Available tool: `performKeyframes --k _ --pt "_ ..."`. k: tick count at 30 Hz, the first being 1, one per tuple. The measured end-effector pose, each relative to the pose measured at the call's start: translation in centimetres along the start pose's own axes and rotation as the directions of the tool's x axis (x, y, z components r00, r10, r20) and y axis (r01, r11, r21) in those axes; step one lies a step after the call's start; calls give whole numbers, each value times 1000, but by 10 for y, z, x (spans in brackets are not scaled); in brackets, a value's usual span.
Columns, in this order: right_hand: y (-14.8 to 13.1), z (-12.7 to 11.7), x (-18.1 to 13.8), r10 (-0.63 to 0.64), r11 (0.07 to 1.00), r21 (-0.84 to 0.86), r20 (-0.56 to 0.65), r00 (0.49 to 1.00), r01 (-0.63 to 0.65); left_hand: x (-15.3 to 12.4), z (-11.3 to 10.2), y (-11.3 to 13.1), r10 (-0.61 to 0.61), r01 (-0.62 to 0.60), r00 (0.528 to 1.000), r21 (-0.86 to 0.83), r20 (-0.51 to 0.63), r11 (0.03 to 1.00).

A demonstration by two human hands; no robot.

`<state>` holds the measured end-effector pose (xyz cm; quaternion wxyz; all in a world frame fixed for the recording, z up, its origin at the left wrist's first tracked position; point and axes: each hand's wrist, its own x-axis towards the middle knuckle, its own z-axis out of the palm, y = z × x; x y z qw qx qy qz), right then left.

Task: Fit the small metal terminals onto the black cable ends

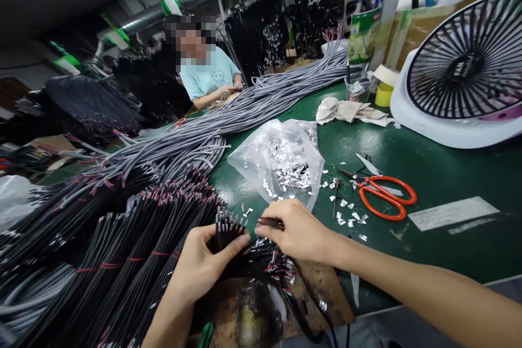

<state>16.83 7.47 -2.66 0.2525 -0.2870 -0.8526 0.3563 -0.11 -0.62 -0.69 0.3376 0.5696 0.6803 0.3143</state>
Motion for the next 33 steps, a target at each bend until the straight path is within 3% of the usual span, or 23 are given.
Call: performKeyframes --k 4,9,17,28,33 --pt "1 0 -3 27 998 -59 -85 996 -32 1 2 -3 -22 18 995 -48 -97 999" --pt "-3 0 -5 -8 998 57 -148 989 17 1 3 1 -103 83 989 -183 -106 980" --pt "-5 1 -4 -55 972 225 -34 998 61 -2 3 6 -55 30 991 -197 -120 980" --pt "-8 4 -5 -83 975 197 -91 992 100 -2 8 3 -10 -12 983 -120 -182 993" --pt "-6 5 -8 -94 976 186 -101 990 111 -2 5 2 -69 50 994 -210 -84 977"
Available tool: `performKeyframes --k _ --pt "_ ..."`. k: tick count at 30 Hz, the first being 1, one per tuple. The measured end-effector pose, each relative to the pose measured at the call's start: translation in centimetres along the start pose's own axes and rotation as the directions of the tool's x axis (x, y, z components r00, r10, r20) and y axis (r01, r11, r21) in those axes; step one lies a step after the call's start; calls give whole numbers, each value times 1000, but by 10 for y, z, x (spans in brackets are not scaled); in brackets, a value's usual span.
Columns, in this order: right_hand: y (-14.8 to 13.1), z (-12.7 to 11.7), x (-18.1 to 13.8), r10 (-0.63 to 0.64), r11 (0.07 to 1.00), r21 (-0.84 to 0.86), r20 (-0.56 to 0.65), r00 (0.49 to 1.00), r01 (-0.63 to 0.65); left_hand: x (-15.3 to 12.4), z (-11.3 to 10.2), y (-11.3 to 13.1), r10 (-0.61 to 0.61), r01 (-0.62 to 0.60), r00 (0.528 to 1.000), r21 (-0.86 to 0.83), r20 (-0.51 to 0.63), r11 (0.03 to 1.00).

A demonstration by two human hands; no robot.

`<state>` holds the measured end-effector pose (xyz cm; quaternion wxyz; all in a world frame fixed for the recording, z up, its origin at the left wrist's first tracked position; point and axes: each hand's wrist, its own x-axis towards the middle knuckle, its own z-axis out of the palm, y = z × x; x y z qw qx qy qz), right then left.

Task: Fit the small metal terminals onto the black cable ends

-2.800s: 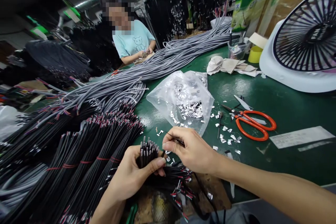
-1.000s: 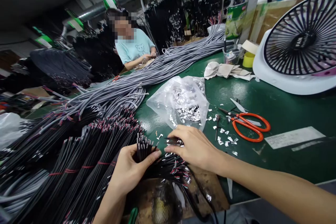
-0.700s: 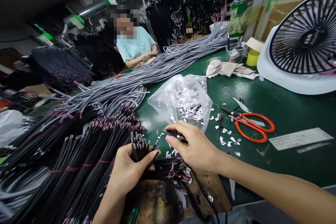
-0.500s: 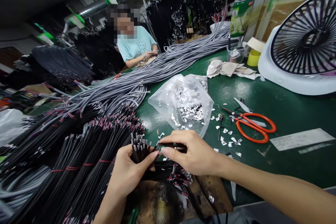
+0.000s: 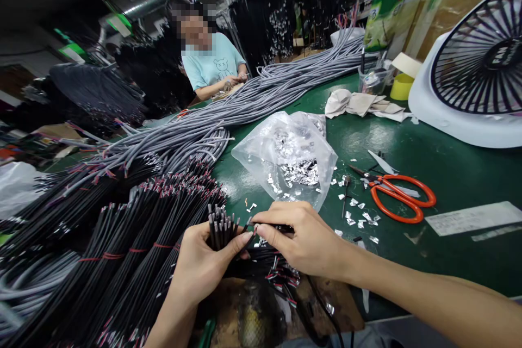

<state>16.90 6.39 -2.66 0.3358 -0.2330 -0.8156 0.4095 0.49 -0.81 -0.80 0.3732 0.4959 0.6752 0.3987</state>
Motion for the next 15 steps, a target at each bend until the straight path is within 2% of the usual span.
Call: performKeyframes --k 5,12,15 --pt "2 -2 2 42 999 14 -17 999 -42 -1 -4 4 2 1 989 -17 148 1000" --pt "0 2 3 109 991 81 -56 992 -104 -3 1 4 -38 31 975 32 218 999" --pt "-2 5 3 198 962 201 -52 979 -184 -2 1 3 -14 11 985 18 171 1000"
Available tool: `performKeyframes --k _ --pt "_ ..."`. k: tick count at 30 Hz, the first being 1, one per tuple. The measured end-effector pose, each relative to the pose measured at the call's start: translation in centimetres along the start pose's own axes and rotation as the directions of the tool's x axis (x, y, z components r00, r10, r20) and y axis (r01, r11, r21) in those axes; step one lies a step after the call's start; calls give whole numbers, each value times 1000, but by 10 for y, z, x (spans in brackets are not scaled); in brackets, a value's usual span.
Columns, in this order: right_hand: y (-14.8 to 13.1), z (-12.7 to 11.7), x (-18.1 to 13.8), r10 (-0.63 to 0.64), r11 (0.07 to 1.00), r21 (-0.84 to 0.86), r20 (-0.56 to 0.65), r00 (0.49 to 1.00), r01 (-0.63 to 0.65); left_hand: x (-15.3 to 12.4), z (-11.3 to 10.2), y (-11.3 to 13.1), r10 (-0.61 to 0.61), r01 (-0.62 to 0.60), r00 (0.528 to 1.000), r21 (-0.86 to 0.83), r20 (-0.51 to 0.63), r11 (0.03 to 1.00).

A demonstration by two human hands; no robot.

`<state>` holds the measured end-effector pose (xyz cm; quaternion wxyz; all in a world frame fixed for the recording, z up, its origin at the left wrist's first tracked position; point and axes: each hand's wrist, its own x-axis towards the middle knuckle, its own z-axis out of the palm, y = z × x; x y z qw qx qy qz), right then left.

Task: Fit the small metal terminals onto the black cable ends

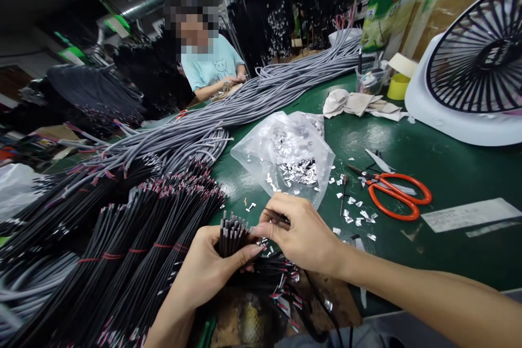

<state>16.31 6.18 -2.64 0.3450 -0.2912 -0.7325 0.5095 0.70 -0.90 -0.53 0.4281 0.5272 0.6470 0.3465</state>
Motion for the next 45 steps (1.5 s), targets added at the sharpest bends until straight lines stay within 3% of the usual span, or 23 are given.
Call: performKeyframes --k 3,5,8,10,12,14,17,20,24,28,33,40,45 --pt "0 3 0 93 972 203 122 988 -117 4 -1 1 32 -34 999 -45 -36 998" --pt "1 1 1 66 983 159 150 986 -90 7 -1 1 35 -36 999 -51 -20 998" --pt "4 -12 6 -142 971 -203 -69 987 126 10 2 -1 15 -15 999 -1 51 1000" --pt "6 -23 11 -322 886 -427 -282 904 182 10 3 -3 -7 6 995 14 95 1000" --pt "9 -31 14 -370 848 -509 -375 850 144 10 2 -5 -3 0 996 33 93 999" --pt "9 -33 15 -335 855 -496 -310 890 149 11 1 -8 21 -26 998 73 60 997" --pt "8 -24 13 -223 904 -396 -114 968 162 12 0 -11 65 -66 998 110 12 992" --pt "7 -16 10 -114 947 -309 -63 992 89 12 0 -13 84 -78 995 119 -50 990" --pt "11 -13 9 -36 949 -316 -34 999 23 9 0 -12 97 -84 990 124 -102 989" --pt "14 -9 9 -52 948 -312 62 997 69 6 -1 -6 80 -70 983 69 -167 995" --pt "8 -4 3 -157 962 -208 96 983 174 5 0 -2 89 -82 976 45 -200 996" --pt "8 1 -1 -237 953 -180 63 970 244 3 4 -5 85 -77 981 54 -174 996" --pt "8 1 -1 -209 958 -193 44 977 214 4 4 -6 65 -63 976 15 -209 998"
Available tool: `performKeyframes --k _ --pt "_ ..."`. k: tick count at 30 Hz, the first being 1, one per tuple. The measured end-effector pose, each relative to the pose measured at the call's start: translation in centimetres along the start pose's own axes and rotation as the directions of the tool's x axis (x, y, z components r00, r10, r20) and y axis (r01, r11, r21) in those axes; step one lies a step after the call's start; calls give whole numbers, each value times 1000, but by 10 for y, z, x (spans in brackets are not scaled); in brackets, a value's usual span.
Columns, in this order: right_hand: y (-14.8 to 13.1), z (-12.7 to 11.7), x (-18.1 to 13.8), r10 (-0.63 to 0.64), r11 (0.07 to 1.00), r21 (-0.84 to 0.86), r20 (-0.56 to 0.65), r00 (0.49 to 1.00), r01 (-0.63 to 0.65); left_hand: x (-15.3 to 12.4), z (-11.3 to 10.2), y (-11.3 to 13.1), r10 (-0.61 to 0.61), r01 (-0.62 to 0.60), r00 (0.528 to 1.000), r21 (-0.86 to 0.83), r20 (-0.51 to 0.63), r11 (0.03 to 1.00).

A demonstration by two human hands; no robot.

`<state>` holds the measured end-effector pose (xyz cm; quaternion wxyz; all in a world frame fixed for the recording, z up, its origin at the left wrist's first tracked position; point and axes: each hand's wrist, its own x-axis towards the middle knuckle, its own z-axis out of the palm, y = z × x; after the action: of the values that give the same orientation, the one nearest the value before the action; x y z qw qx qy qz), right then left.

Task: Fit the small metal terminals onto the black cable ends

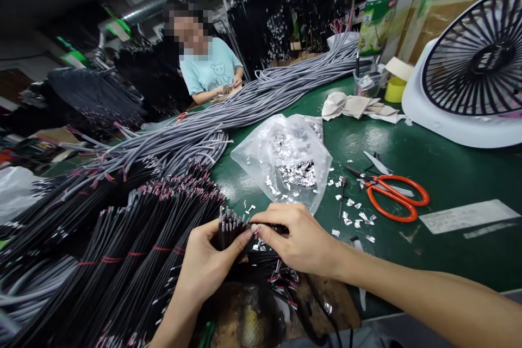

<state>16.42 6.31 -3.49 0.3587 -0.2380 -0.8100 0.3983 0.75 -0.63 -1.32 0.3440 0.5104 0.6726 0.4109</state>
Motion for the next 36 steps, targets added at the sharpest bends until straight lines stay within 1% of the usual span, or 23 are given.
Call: performKeyframes --k 2,4,6,8,11,13,15,18,20,22,24,25,26,27,28,29,30,31,32,33,34,35,36 --pt "-1 0 -1 18 1000 4 -2 1000 -18 0 -1 0 -11 10 1000 -44 -27 999" --pt "-1 -1 -1 18 1000 14 -1 1000 -18 1 -3 0 -29 27 999 -89 -17 996" --pt "-1 -1 0 -3 1000 27 4 1000 3 0 -6 2 -56 59 998 -132 29 990" --pt "0 -2 1 -24 999 41 3 1000 24 0 -8 4 -78 94 992 -175 98 980" --pt "0 -3 1 11 998 67 -5 1000 -11 -1 -9 8 -76 112 982 -208 171 972" --pt "-1 -3 1 71 993 101 -7 997 -69 -2 -8 11 -72 102 982 -167 173 981" --pt "-3 -3 1 119 984 131 -3 993 -118 -2 -5 11 -64 80 982 -84 175 993" --pt "-4 -1 2 156 980 128 -21 988 -152 -2 -3 8 -32 29 982 19 187 999" --pt "-4 0 3 193 969 164 -31 981 -185 -1 -2 6 -16 8 988 50 156 999" --pt "-2 3 4 261 924 285 20 965 -255 0 -3 5 -9 3 993 50 116 999" --pt "0 5 5 317 842 408 153 936 -352 1 -2 4 2 -5 994 22 112 1000" --pt "0 5 6 320 820 426 211 923 -382 2 -2 4 3 -3 991 2 133 1000" --pt "0 4 6 311 830 406 231 922 -382 2 -2 4 -4 7 987 -17 162 1000" --pt "-1 2 7 281 872 353 203 938 -338 2 -2 4 -19 26 981 -37 192 999" --pt "-2 0 8 231 928 268 134 964 -259 2 -2 4 -38 52 975 -59 219 997" --pt "-3 -4 9 164 973 160 31 986 -167 2 -2 4 -60 82 968 -81 243 993" --pt "-3 -10 11 89 996 39 -86 992 -86 2 -2 4 -77 107 963 -102 258 989" --pt "-2 -15 12 29 996 -72 -196 980 -44 2 -3 5 -88 123 960 -117 266 986" --pt "1 -21 14 -2 986 -157 -292 956 -46 2 -3 5 -92 130 959 -124 268 984" --pt "4 -26 15 -7 972 -222 -371 929 -81 2 -4 6 -94 129 960 -119 264 984" --pt "8 -29 16 -4 953 -276 -423 906 -125 2 -4 6 -92 120 964 -99 250 988" --pt "11 -31 17 -6 939 -314 -429 903 -142 2 -4 6 -81 99 971 -69 227 993" --pt "15 -31 17 -1 939 -319 -381 925 -131 3 -4 6 -64 74 977 -39 204 997"
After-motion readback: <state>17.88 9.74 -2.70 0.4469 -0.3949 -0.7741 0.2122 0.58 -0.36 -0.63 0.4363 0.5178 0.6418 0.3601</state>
